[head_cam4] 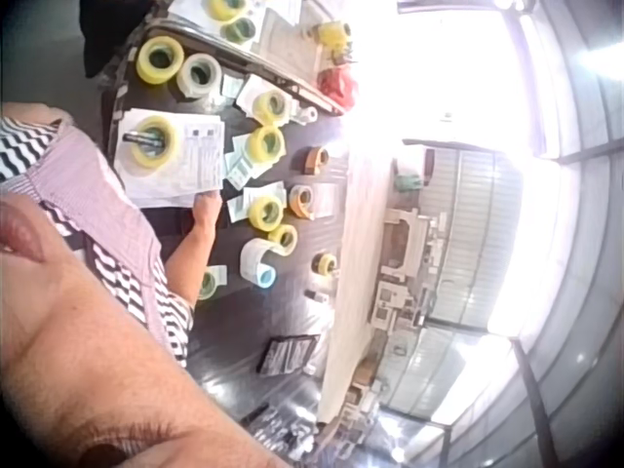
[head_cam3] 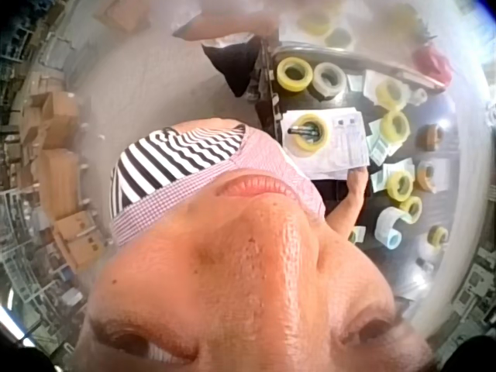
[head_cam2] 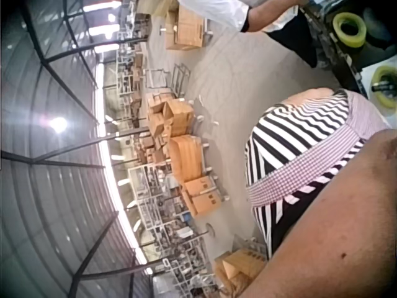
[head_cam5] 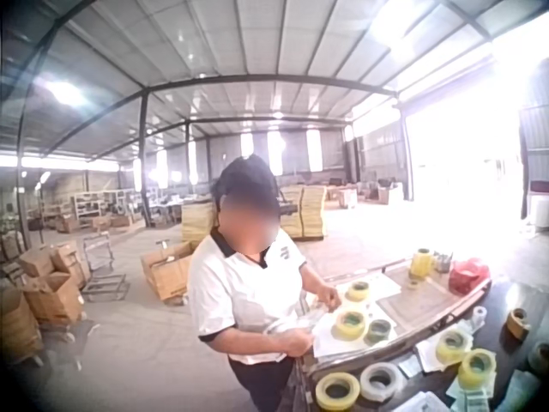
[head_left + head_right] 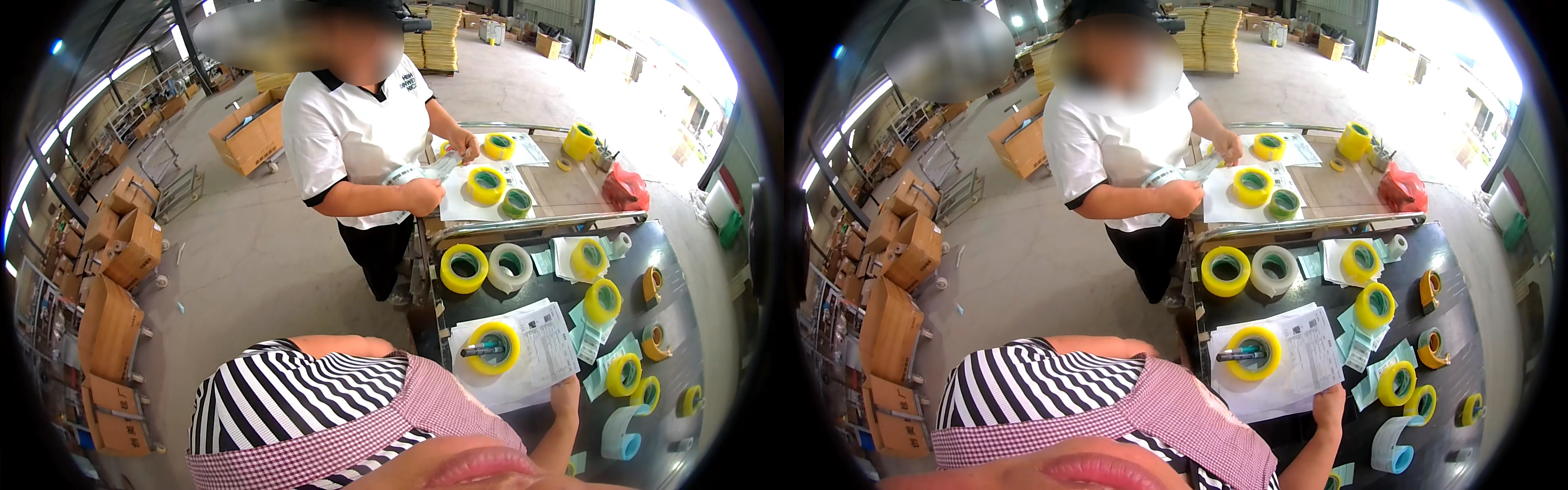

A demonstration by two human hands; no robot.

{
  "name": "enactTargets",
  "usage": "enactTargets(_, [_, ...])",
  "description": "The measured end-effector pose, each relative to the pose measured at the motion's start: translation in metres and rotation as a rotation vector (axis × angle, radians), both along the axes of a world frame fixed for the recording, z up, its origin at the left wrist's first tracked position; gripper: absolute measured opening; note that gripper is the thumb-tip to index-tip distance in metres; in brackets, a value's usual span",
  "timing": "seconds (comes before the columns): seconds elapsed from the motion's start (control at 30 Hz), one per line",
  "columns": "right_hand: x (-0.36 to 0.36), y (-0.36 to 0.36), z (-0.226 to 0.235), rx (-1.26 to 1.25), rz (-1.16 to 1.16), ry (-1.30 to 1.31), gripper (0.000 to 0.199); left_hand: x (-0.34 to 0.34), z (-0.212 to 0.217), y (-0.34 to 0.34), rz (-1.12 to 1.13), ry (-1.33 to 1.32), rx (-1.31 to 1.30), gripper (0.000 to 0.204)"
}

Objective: The person writes on a cardboard box with a marker, places several gray packaged items into an empty box, and then uses a pen to mark documents while organizing rolls of yellow tape on a workbench.

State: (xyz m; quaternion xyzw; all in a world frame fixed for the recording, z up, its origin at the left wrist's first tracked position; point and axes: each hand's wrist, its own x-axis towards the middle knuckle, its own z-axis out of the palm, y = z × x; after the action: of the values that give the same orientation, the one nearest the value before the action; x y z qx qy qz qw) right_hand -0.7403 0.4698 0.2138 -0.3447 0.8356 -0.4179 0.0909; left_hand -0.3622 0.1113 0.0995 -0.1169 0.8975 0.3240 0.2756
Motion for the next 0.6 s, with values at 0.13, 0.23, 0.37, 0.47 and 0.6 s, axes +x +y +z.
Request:
enactTargets(0.13, [0.012,-0.006,0.019,0.049,0.037,0.112,0.033,-0.019,0.031,-0.007,0.004,0.041,-0.016,0.037])
enactTargets(0.23, [0.011,-0.005,0.028,0.181,0.126,0.193,0.031,-0.039,0.071,-0.014,-0.018,0.115,0.009,0.026])
enactTargets(0.37, [0.008,0.001,0.016,0.278,0.120,0.366,0.017,-0.073,0.110,-0.020,-0.017,0.284,0.126,0.019])
enactTargets(0.47, [0.008,0.008,0.014,0.269,0.154,0.477,0.012,-0.103,0.151,-0.016,0.002,0.390,0.195,0.020])
enactTargets(0.6, [0.026,-0.006,0.040,0.273,0.193,0.493,0.005,-0.146,0.185,-0.014,0.054,0.475,0.245,0.020])
